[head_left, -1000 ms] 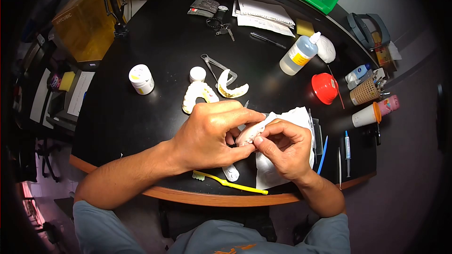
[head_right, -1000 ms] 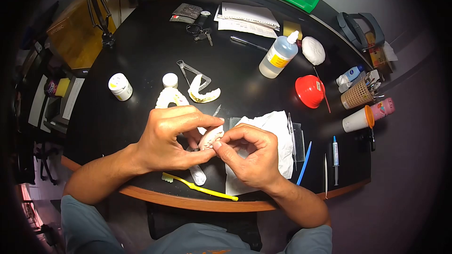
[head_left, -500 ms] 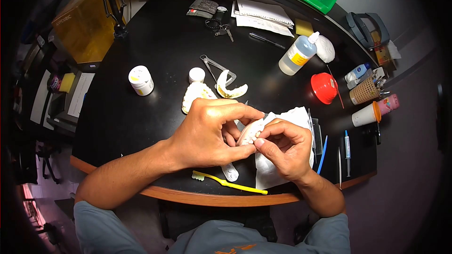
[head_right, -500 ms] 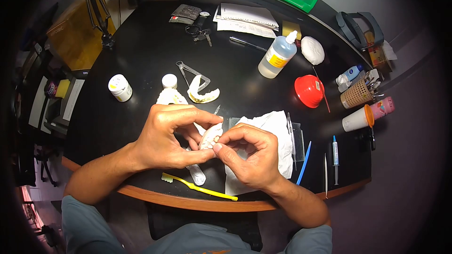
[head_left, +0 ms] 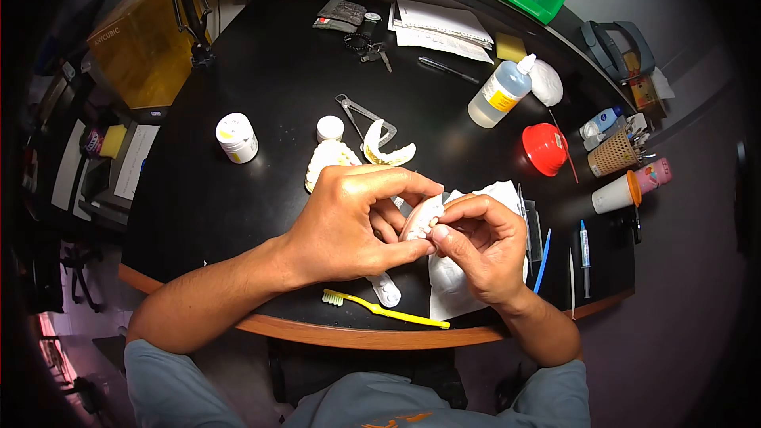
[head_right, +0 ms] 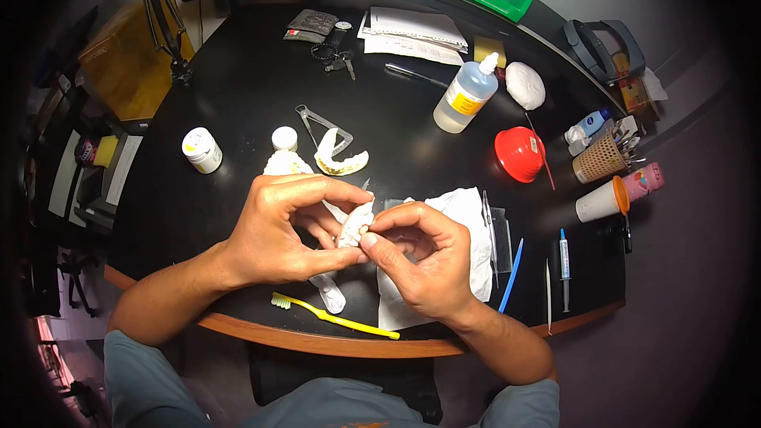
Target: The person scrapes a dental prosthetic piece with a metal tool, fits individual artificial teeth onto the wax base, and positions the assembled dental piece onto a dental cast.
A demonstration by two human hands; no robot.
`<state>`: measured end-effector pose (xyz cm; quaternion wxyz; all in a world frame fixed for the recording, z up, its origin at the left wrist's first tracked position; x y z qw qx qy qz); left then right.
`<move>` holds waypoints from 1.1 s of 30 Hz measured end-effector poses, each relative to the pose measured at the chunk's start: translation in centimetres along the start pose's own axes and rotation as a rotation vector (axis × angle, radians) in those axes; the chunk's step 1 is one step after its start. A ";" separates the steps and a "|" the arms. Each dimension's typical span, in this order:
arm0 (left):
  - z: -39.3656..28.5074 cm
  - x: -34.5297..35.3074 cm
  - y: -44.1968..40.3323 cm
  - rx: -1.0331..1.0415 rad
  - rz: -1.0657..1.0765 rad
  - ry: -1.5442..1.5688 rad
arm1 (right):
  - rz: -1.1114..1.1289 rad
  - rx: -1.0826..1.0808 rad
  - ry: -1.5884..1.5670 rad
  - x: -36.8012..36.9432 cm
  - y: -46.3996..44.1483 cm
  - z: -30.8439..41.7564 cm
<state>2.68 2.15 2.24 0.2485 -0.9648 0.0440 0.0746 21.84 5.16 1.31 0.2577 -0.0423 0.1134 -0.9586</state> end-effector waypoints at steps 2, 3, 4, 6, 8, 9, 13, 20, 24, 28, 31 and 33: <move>-0.4 0.0 0.0 0.016 0.009 -0.014 | -0.003 0.000 -0.030 0.2 0.0 0.0; -0.4 0.1 0.0 0.019 0.008 -0.022 | 0.000 -0.002 -0.030 0.2 0.0 0.0; -0.4 0.1 0.0 0.023 0.008 -0.030 | 0.004 -0.005 -0.028 0.1 0.0 -0.1; -0.5 0.2 0.1 0.028 0.000 -0.042 | 0.007 -0.007 -0.030 0.0 0.0 -0.1; -0.6 0.2 0.0 0.028 -0.012 -0.054 | 0.007 -0.004 -0.038 0.0 0.0 -0.1; -0.7 0.2 0.0 0.033 -0.017 -0.063 | 0.004 -0.001 -0.042 -0.1 -0.1 -0.2; -0.7 0.3 0.1 0.054 -0.023 -0.098 | -0.016 0.035 -0.091 -0.2 -0.1 -0.3; -0.8 0.4 0.2 0.253 -0.042 -0.312 | -0.008 -0.027 -0.074 -0.2 -0.1 -0.4; -1.0 0.2 0.2 0.192 -0.064 -0.202 | -0.033 -0.167 0.040 -0.4 -0.1 -0.1; -0.8 0.1 0.1 0.159 -0.084 -0.168 | -0.078 -0.341 0.200 -0.4 0.0 0.8; -0.7 0.1 0.0 0.154 -0.088 -0.165 | -0.096 -0.410 0.262 -0.4 0.1 0.9; -0.6 0.1 0.0 0.151 -0.088 -0.163 | -0.087 -0.427 0.297 -0.3 0.1 1.1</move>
Point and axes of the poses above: each hand's wrist, its own y-axis away from the middle knuckle, its own x-axis out of the palm, z = x × y, the point moved 4 cm from there along -y, towards the middle knuckle, and after that the axes turned 4 degrees about -z, right-handed, at the moved point
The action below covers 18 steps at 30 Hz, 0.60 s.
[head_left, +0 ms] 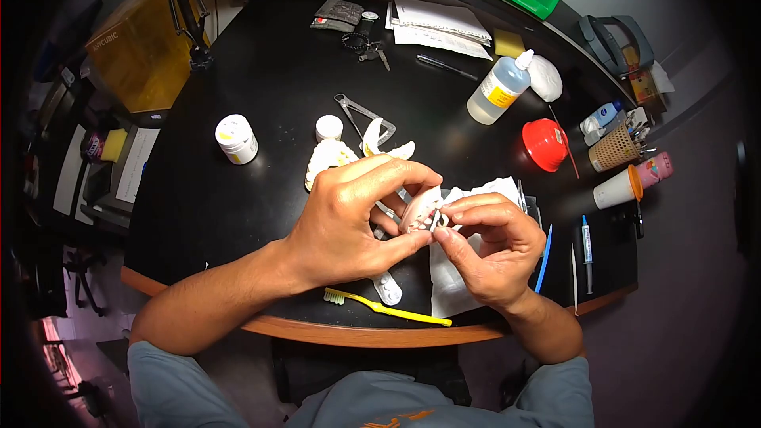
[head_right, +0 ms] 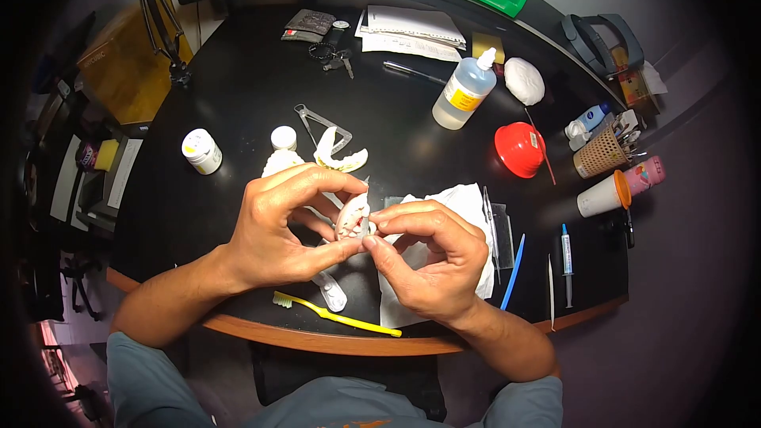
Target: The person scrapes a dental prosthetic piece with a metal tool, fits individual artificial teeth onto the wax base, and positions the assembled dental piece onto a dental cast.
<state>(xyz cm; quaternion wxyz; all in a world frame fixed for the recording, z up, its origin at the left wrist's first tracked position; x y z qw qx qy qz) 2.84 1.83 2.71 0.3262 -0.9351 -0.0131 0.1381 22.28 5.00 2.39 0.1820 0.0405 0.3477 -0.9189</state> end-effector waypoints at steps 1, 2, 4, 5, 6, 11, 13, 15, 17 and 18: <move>0.0 0.0 0.0 -0.003 0.001 0.004 | -0.004 0.009 -0.001 0.0 0.0 0.0; 0.0 0.0 0.0 -0.003 0.001 0.007 | -0.007 0.016 -0.002 0.0 0.0 -0.1; 0.0 0.0 0.0 -0.013 0.010 0.004 | -0.008 0.027 -0.001 0.0 0.0 -0.1; 0.1 0.0 0.0 -0.020 0.013 0.002 | -0.006 0.032 0.000 0.0 0.0 0.0; 0.1 0.0 0.0 -0.016 0.013 0.002 | -0.003 0.037 0.001 0.0 0.0 0.0; 0.1 0.1 0.1 -0.013 -0.012 0.035 | 0.016 0.021 0.009 0.0 0.0 -0.1; 0.0 0.1 0.0 -0.013 -0.005 0.033 | 0.019 0.018 0.013 -0.1 0.0 0.0; 0.0 0.0 0.0 -0.014 -0.001 0.029 | 0.020 0.024 0.014 -0.1 -0.1 0.0; -0.1 0.0 0.0 -0.016 0.003 0.026 | 0.018 0.023 0.015 0.0 -0.1 0.0; -0.1 0.0 0.0 -0.012 0.003 0.025 | 0.017 0.024 0.016 0.0 -0.1 0.0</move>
Point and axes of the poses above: each hand's wrist, its own y-axis away from the middle knuckle, its own x-axis out of the palm, z = x × y, the point moved 4 cm from there along -y, towards the middle knuckle, and after that the axes turned 4 degrees about -z, right-handed, at the moved point
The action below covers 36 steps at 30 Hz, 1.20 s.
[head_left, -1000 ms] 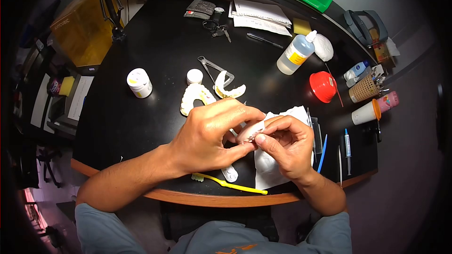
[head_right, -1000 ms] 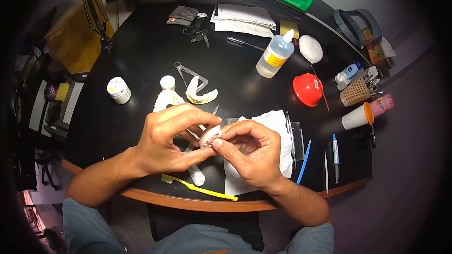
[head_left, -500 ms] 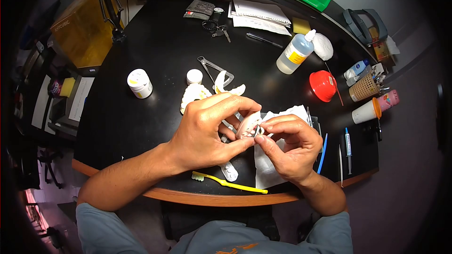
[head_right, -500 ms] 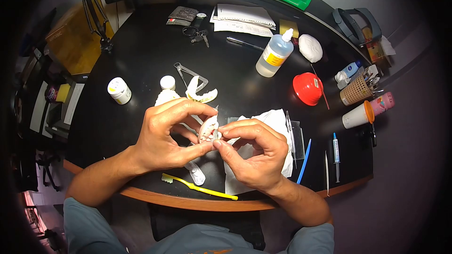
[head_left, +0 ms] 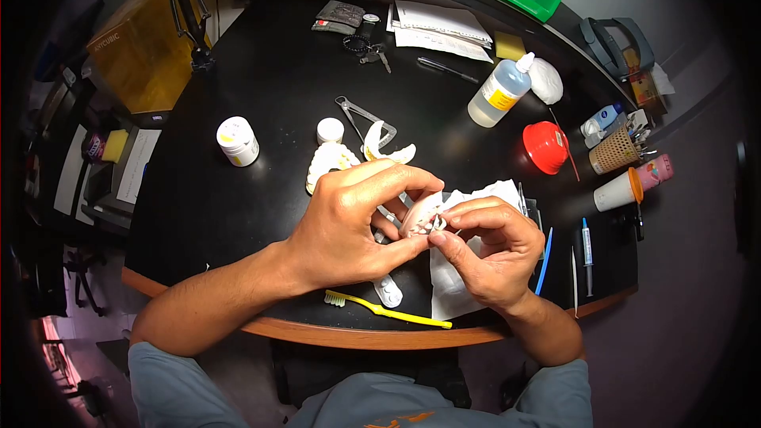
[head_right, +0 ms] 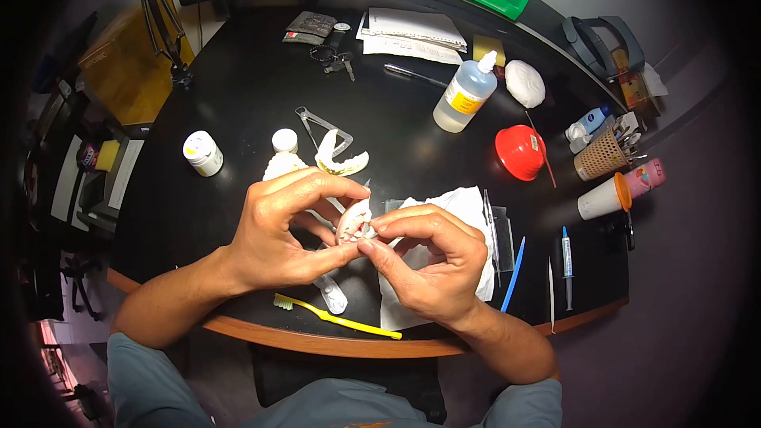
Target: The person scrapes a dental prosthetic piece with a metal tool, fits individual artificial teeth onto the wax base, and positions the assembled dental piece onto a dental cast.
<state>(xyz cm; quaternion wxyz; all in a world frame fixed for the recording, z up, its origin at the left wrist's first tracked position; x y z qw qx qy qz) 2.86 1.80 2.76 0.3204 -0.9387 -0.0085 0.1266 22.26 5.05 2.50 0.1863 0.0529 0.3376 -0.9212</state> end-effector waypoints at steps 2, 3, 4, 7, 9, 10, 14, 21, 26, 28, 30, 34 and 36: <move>0.0 0.0 0.0 0.006 0.001 0.002 | 0.004 0.000 -0.002 0.0 0.0 0.0; 0.0 0.0 0.0 0.009 0.007 -0.003 | 0.005 0.000 -0.003 0.0 -0.1 0.1; 0.0 0.0 0.0 0.012 0.013 -0.009 | 0.005 -0.001 -0.002 0.0 -0.1 0.1; -0.1 0.0 -0.1 0.017 0.018 -0.018 | 0.006 -0.003 -0.001 0.0 -0.1 0.1; 0.0 0.0 -0.1 0.016 0.016 -0.017 | 0.007 0.006 -0.001 0.0 -0.1 0.1; 0.0 0.0 -0.1 0.016 0.015 -0.015 | 0.008 0.003 0.001 0.0 -0.1 0.1; 0.0 0.1 0.0 0.013 0.016 -0.003 | 0.007 -0.002 0.006 0.0 -0.1 0.1; 0.0 0.0 0.0 0.013 0.023 -0.007 | 0.003 0.008 0.013 0.1 -0.1 0.0; -0.1 0.0 0.0 0.011 0.028 -0.019 | 0.009 0.010 0.000 0.1 -0.2 0.1; -0.1 0.1 0.0 0.015 0.027 -0.019 | 0.009 0.015 -0.001 0.1 -0.1 0.1; -0.1 0.0 0.0 0.015 0.026 -0.019 | 0.008 0.020 -0.004 0.1 -0.1 0.0; -0.1 0.1 0.0 0.018 0.028 -0.019 | 0.015 0.043 -0.005 0.1 0.0 -0.2; -0.1 0.1 0.0 0.018 0.029 -0.017 | 0.016 0.055 -0.004 0.0 0.0 -0.4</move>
Point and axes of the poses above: each hand's wrist, its own y-axis away from the middle knuckle, its own x-axis out of the palm, z = x × y, the point moved 4 cm from there along -y, towards the middle knuckle, and after that the axes turned 4 degrees about -z, right-handed, at the moved point
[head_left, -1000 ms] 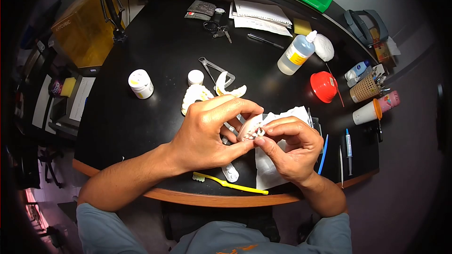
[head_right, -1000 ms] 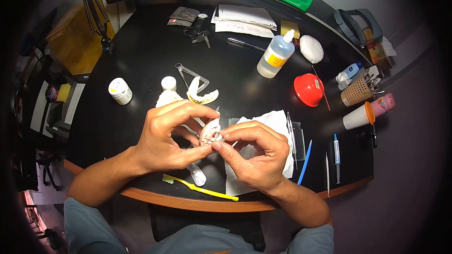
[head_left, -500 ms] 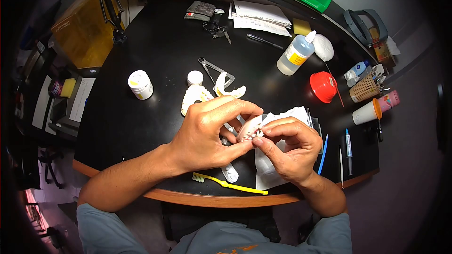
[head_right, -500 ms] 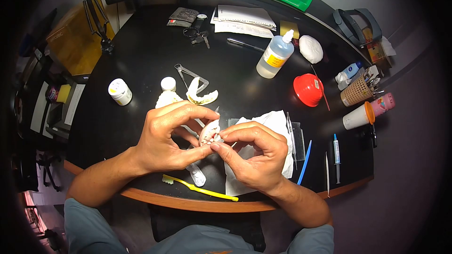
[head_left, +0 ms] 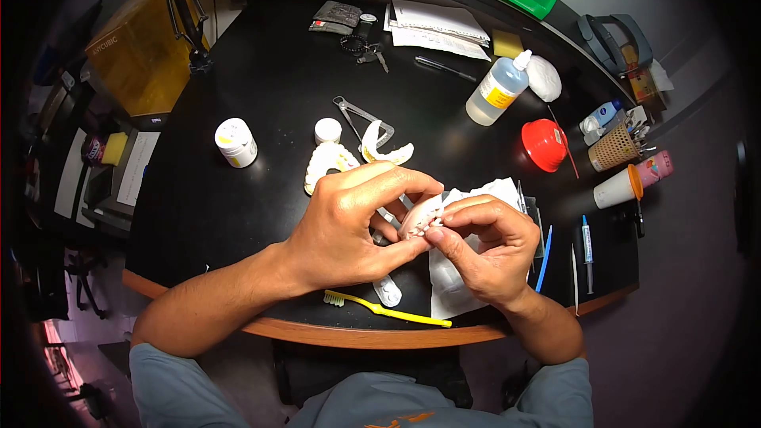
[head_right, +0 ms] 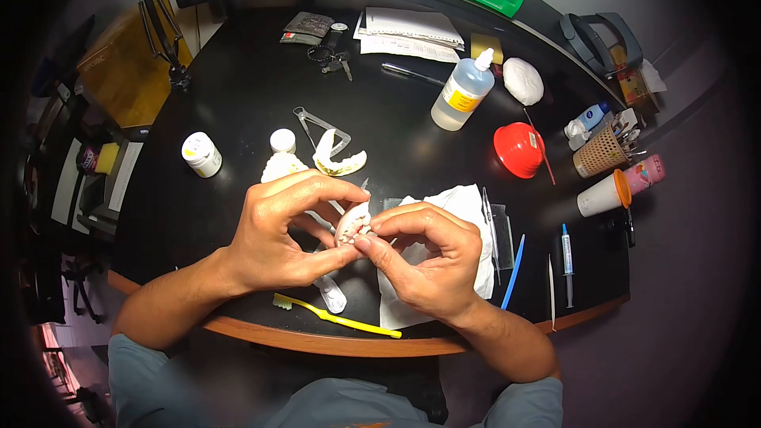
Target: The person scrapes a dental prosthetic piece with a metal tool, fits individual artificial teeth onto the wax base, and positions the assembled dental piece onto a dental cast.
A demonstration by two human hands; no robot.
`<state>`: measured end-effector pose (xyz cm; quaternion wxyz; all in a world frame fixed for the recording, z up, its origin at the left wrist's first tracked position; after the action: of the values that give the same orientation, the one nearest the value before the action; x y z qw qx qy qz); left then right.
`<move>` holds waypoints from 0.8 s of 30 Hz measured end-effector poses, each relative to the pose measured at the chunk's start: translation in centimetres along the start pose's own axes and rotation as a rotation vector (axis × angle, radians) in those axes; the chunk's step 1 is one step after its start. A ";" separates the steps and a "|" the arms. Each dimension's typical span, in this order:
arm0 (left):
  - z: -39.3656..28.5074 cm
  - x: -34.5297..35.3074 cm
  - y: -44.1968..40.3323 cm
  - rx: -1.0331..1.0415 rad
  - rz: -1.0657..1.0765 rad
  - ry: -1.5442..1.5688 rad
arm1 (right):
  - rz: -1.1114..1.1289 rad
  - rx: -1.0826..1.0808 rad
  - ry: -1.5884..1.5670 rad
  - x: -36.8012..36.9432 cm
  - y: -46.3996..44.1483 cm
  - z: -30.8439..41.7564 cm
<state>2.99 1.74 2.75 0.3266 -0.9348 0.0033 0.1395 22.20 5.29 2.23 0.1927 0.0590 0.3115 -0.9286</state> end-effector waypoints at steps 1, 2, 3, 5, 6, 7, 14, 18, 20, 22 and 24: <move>0.0 0.0 0.0 -0.004 0.000 0.003 | -0.002 0.011 -0.013 0.0 0.0 -0.1; 0.0 0.0 0.0 -0.008 -0.001 0.006 | -0.003 0.023 -0.026 0.1 0.0 -0.1; 0.0 0.0 0.0 -0.004 0.000 0.007 | -0.004 0.034 -0.039 0.1 0.0 -0.1; -0.1 0.0 -0.1 0.003 0.002 0.010 | 0.001 0.063 -0.071 0.3 0.1 -0.3; -0.1 0.0 -0.1 0.001 0.005 0.009 | 0.002 0.079 -0.087 0.3 0.2 -0.4; -0.1 0.0 -0.1 -0.002 0.008 0.008 | 0.008 0.084 -0.091 0.3 0.3 -0.5; 0.3 -0.3 -0.1 -0.085 -0.006 0.035 | 0.080 0.118 -0.121 0.4 0.1 -0.4; 0.6 -0.3 0.1 -0.176 0.008 0.125 | 0.101 0.102 -0.122 0.3 0.1 -0.4; 0.7 -0.2 0.1 -0.207 0.013 0.145 | 0.106 0.135 -0.135 0.4 0.1 -0.4; 0.7 -0.2 0.1 -0.217 0.017 0.150 | 0.113 0.157 -0.147 0.4 0.1 -0.3; 0.6 -0.3 0.1 -0.225 0.016 0.151 | 0.123 0.170 -0.160 0.5 0.1 -0.3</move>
<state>2.53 2.05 2.31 0.2175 -0.9733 0.0196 0.0709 21.79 5.20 1.80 0.2679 0.0197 0.2112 -0.9398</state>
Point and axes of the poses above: each hand's wrist, its own y-axis away from the middle knuckle, its own x-axis out of the palm, z = x × y, the point moved 4 cm from there along -y, towards the middle knuckle, and after that the axes turned 4 degrees about -z, right-handed, at the moved point
